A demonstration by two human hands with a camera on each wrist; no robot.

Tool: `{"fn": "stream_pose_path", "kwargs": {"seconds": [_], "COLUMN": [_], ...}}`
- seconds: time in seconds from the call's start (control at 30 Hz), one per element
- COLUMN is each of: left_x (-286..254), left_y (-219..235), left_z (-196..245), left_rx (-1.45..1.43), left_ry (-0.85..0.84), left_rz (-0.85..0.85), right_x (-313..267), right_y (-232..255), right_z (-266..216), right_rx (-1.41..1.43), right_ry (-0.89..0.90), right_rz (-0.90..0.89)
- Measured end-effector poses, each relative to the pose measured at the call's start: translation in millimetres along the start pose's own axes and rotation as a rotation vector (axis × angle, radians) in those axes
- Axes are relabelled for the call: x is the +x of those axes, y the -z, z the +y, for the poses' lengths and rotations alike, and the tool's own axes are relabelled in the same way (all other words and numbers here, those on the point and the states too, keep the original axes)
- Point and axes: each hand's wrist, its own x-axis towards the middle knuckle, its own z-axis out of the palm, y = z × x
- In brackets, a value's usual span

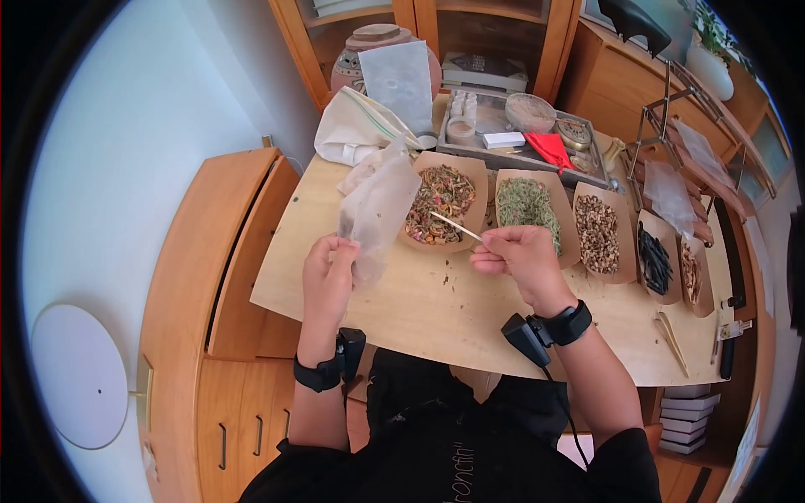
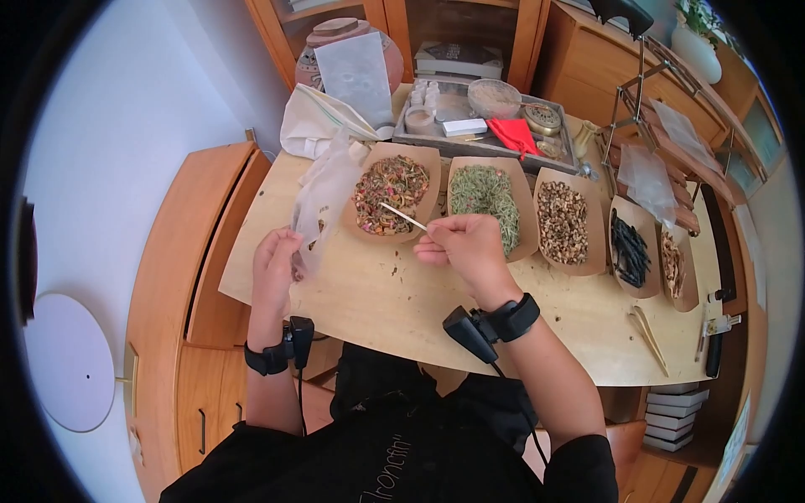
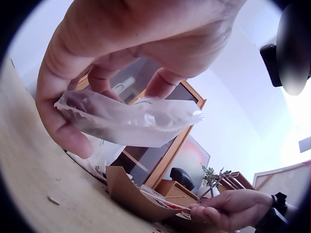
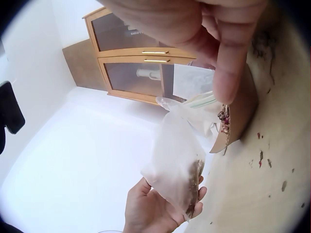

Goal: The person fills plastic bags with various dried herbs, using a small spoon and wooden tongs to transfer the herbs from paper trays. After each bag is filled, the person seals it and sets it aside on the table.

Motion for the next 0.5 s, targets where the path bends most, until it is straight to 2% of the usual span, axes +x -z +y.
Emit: {"fn": "stream_pose_path", "kwargs": {"seconds": [0.37, 0.5], "left_x": [3.2, 4.7], "left_y": [-4.7, -4.8], "left_z": [-12.2, -17.7], "left_rx": [0.075, 0.19], "left_ry": [-0.045, -0.108], "left_rz": [0.032, 0.078], "right_x": [-10.2, -24.2], "right_y": [9.4, 13.0], "right_z": [-8.8, -27.5], "right_rx": [-0.003, -0.024], "right_ry": [0.004, 0.089], "right_rz": [-0.003, 0.023]}}
